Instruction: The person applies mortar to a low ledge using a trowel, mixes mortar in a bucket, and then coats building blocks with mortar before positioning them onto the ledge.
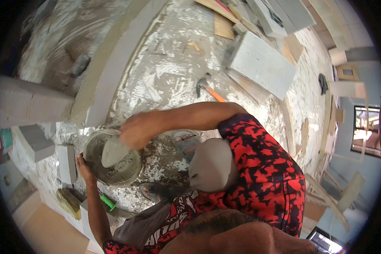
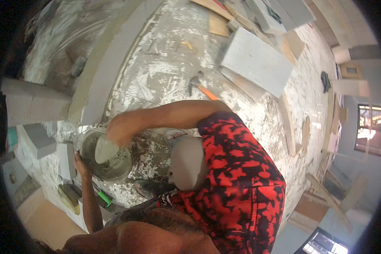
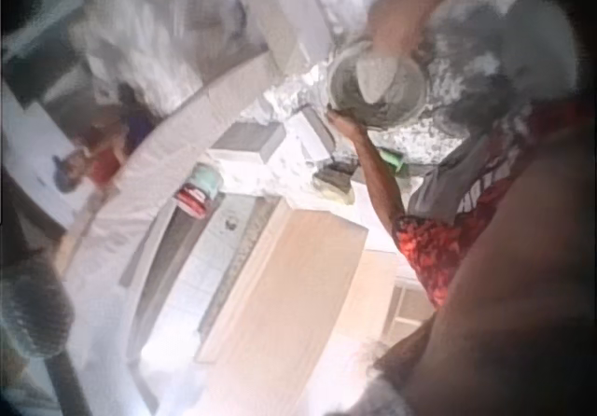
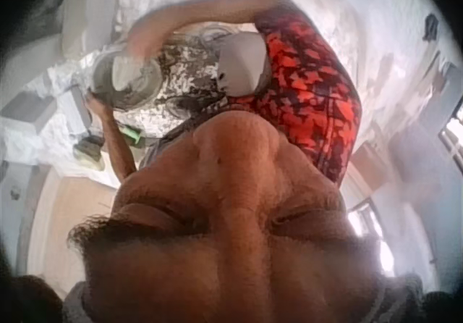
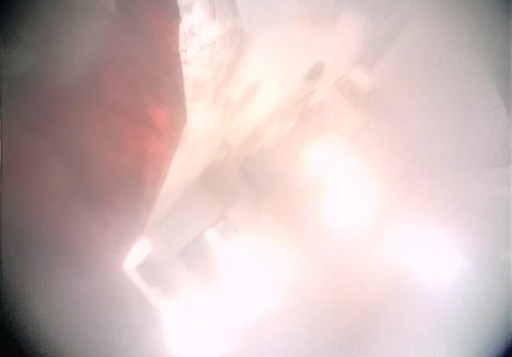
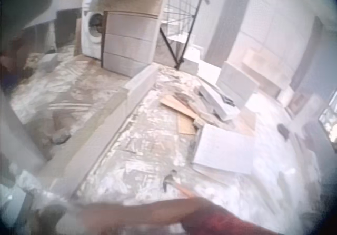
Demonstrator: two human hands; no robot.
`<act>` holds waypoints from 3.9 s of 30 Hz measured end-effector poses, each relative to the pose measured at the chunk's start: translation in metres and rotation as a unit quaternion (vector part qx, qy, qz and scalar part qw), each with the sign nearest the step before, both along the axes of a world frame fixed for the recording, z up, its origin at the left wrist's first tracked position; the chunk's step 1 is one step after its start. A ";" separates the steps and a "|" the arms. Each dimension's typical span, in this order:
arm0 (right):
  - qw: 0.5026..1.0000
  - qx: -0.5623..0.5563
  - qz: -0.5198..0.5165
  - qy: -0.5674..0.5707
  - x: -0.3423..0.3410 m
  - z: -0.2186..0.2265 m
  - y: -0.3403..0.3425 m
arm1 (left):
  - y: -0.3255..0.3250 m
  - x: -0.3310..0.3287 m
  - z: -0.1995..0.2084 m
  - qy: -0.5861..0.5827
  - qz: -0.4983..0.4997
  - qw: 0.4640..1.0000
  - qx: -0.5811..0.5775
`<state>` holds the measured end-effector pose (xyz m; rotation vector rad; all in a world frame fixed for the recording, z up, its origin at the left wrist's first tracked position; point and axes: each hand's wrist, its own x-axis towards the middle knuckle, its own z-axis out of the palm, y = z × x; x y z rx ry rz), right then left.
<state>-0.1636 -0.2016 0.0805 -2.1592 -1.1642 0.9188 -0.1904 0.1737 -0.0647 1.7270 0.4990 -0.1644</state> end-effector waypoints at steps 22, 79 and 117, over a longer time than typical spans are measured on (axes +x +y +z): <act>0.694 -0.423 -0.576 -0.094 -0.091 -0.020 -0.549 | -0.005 0.000 0.001 -0.031 0.015 0.996 0.079; 0.676 0.361 -0.640 -0.062 -0.111 0.035 -0.190 | -0.280 0.058 0.128 -0.085 -0.521 0.847 -0.065; 0.929 -0.262 0.239 -0.104 -0.015 -0.042 0.141 | 0.024 -0.380 0.231 0.194 0.398 0.856 0.267</act>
